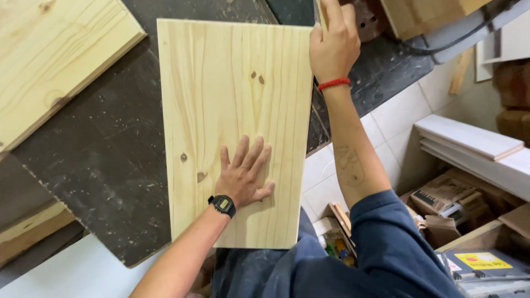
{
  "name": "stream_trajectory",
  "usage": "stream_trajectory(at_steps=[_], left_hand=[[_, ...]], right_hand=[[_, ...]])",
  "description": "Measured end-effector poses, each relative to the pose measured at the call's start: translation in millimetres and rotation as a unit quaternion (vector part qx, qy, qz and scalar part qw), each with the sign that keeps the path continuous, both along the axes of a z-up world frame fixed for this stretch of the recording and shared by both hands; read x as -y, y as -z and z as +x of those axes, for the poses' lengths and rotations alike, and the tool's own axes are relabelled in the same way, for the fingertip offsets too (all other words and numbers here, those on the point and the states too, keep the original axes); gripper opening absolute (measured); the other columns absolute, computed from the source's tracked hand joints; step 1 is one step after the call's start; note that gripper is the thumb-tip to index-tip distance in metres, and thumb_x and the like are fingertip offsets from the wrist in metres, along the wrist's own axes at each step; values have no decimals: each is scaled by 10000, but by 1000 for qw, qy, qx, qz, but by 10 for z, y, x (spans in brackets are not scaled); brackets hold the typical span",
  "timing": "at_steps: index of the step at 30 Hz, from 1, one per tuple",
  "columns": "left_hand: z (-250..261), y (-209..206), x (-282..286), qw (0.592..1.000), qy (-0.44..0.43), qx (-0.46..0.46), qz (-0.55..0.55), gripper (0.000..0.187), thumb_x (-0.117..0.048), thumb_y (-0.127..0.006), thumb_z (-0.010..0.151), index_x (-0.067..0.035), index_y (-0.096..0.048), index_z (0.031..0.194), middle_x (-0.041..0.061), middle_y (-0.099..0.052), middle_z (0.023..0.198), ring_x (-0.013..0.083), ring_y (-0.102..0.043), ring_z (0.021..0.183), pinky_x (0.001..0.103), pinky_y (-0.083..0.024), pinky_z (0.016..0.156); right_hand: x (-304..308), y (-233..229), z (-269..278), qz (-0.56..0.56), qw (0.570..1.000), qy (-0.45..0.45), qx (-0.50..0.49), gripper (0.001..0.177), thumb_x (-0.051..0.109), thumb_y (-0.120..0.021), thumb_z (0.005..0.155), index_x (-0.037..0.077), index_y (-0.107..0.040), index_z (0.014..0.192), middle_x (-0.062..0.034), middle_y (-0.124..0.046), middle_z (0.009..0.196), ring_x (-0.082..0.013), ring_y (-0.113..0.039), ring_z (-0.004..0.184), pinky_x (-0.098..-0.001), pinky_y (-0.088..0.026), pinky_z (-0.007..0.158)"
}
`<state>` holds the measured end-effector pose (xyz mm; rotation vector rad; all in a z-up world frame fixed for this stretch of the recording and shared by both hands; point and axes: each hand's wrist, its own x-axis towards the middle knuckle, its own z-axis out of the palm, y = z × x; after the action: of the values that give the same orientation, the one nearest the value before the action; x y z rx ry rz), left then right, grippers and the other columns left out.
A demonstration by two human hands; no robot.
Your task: Manual sanding of a wooden board's edges and surfaces using various sanding tools in a workshop.
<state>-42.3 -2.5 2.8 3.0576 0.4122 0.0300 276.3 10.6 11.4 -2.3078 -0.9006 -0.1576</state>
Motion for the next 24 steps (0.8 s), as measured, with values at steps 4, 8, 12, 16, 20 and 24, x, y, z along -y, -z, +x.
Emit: stream_trajectory(at_steps=[4,8,12,16,20,24], left_hand=[[-16,15,1,1000,1,1,4,881,-709,-450,779,-204,-408,1499,36,-301,1595,302,-252,1478,664,-353,1008],[-27,24,-5,1000,6,-14,2,897,-730,-445,784,-205,-388,1509,32,-294,1600,307,-243,1482,670,-322,1026],[-19,5,17,1000,0,-17,-5,892,-715,-472,776,-209,-391,1505,32,-309,1593,306,-261,1476,666,-347,1006],[-23,41,1,1000,0,-17,-15,886,-719,-454,806,-207,-365,1524,32,-285,1606,310,-237,1487,685,-328,1019],[-22,33,2,1000,2,-12,-16,878,-703,-479,784,-201,-402,1501,40,-306,1594,318,-260,1476,691,-338,1001],[-39,32,22,1000,0,-14,-13,906,-712,-492,774,-198,-384,1512,42,-320,1590,321,-257,1477,683,-282,1049]], right_hand=[[438,-29,-371,-6,999,3,-50,623,2,-530,837,233,-509,1415,-81,-479,972,-274,-569,755,-412,-474,616],[248,51,-209,5,999,16,-35,582,0,-536,803,211,-574,1344,-75,-492,945,-282,-577,761,-422,-470,608],[66,34,-60,17,1000,-6,6,528,-1,-614,788,208,-549,1268,-90,-546,1086,-343,-631,940,-456,-522,729],[589,122,-535,11,999,26,-44,521,30,-561,897,214,-547,1384,-20,-515,981,-124,-503,706,-244,-450,548],[378,124,-239,33,997,20,-64,488,20,-530,873,185,-587,1328,-39,-503,951,-158,-516,670,-294,-451,531],[147,64,7,47,998,3,-46,481,31,-590,807,223,-566,1247,-95,-590,1020,-339,-636,965,-446,-512,781]])
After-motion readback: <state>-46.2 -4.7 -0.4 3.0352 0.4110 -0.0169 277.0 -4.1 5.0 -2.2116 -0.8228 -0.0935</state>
